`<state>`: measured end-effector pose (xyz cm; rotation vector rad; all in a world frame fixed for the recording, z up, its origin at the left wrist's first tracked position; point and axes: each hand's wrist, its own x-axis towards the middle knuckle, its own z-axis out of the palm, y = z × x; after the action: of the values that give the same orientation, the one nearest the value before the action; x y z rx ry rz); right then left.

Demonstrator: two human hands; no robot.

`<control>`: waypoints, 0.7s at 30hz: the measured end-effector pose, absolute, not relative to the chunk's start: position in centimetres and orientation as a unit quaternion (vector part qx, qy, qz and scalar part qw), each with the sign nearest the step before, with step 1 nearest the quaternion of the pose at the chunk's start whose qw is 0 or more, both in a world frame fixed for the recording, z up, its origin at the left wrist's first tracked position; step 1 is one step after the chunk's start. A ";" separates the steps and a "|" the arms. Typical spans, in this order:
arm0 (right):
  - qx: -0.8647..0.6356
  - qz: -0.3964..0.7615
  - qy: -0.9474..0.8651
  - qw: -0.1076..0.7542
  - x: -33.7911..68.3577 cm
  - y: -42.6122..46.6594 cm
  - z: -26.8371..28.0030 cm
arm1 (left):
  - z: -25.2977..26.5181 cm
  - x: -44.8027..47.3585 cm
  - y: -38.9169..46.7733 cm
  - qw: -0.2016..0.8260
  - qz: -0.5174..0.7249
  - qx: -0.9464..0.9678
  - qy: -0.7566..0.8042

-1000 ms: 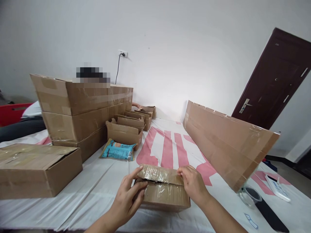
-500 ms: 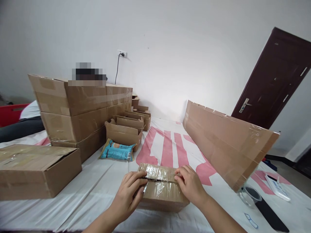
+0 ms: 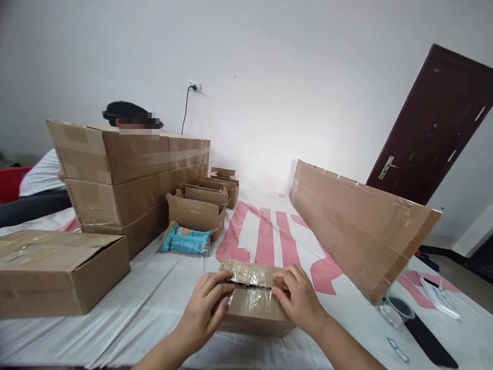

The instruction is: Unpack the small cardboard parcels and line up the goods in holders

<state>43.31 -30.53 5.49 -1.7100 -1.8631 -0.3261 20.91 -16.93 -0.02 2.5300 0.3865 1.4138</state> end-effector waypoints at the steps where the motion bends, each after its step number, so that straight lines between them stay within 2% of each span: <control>1: -0.624 -0.133 -0.714 0.288 43.0 -30.8 5.5 | -0.2 20.9 -17.0 0.110 0.488 0.854 0.141; 7: -0.564 -0.143 -0.787 0.204 41.0 -31.6 5.8 | -1.2 21.2 -17.6 0.174 0.531 0.816 0.149; 12: -0.611 -0.175 -0.718 0.284 42.1 -31.2 7.2 | -1.1 21.0 -18.0 0.236 0.579 0.778 0.053; 15: -0.672 -0.043 -0.679 0.293 43.2 -30.5 8.4 | -0.7 20.3 -17.8 0.301 0.538 0.786 0.041; 18: -0.707 0.112 -0.660 0.229 43.7 -29.6 9.2 | 0.2 19.6 -17.8 0.350 0.458 0.817 0.020; 21: -0.695 0.103 -0.686 0.190 43.2 -28.9 9.8 | 1.2 19.2 -17.9 0.329 0.401 0.855 -0.034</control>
<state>43.15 -28.93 9.81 -1.9525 -1.9274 0.2882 19.19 -17.85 1.23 2.2364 -0.0883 1.0491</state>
